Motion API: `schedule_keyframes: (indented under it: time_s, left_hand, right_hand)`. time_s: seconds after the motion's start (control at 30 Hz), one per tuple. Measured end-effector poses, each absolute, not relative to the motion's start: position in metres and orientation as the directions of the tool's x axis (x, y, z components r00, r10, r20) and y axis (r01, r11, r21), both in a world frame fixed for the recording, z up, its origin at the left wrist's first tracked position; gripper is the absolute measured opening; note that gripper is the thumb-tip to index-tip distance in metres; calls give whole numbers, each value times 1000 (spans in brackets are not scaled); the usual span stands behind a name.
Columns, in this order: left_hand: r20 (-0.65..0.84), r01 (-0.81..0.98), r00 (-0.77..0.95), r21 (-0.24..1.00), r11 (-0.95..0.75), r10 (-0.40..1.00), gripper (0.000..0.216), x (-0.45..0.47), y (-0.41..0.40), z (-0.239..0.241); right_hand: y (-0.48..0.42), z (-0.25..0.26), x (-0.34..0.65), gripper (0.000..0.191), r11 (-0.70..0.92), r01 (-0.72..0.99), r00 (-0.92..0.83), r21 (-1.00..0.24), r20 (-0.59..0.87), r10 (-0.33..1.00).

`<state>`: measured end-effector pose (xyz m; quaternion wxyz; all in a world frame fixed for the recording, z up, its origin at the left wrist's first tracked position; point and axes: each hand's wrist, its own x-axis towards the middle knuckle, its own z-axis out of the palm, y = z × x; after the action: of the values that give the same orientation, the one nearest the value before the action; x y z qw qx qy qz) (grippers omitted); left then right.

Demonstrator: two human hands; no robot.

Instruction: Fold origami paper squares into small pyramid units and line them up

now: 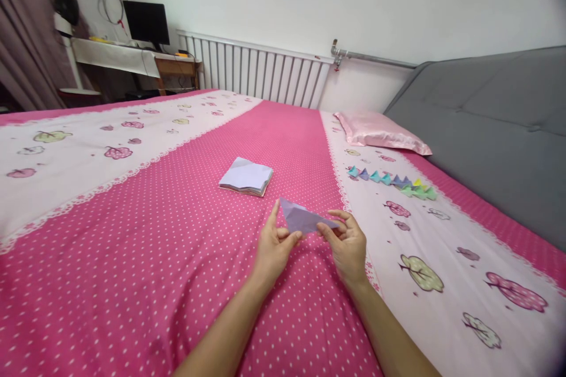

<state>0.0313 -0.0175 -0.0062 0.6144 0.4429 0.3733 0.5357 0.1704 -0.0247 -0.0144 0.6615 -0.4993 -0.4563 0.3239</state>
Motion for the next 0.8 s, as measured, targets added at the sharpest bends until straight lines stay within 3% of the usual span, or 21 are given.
schedule_keyframes:
  time_s: [0.07, 0.17, 0.23, 0.5, 0.8]
  left_hand:
    - [-8, -345, 128, 937, 52, 992, 84, 31, -16, -7]
    - [-47, -406, 110, 910, 88, 993, 42, 30, -13, -10]
    - [-77, -457, 59, 885, 95, 995, 30, 29, -11, -11]
    - [-88, -564, -12, 823, 66, 996, 28, 23, -5, -11]
    - [-99, -614, 109, 776, 145, 989, 31, 27, -8, -10]
  right_hand:
    - [-25, -14, 170, 35, 290, 41, 366, -956, 284, 886]
    - [-26, -12, 170, 32, 289, 52, 349, -956, 289, 891]
    - [-27, -11, 169, 32, 286, 46, 318, -957, 285, 904]
    - [-33, -13, 168, 29, 342, 59, 80, -938, 346, 935]
    - [-34, -17, 170, 36, 388, -54, -110, -920, 392, 913]
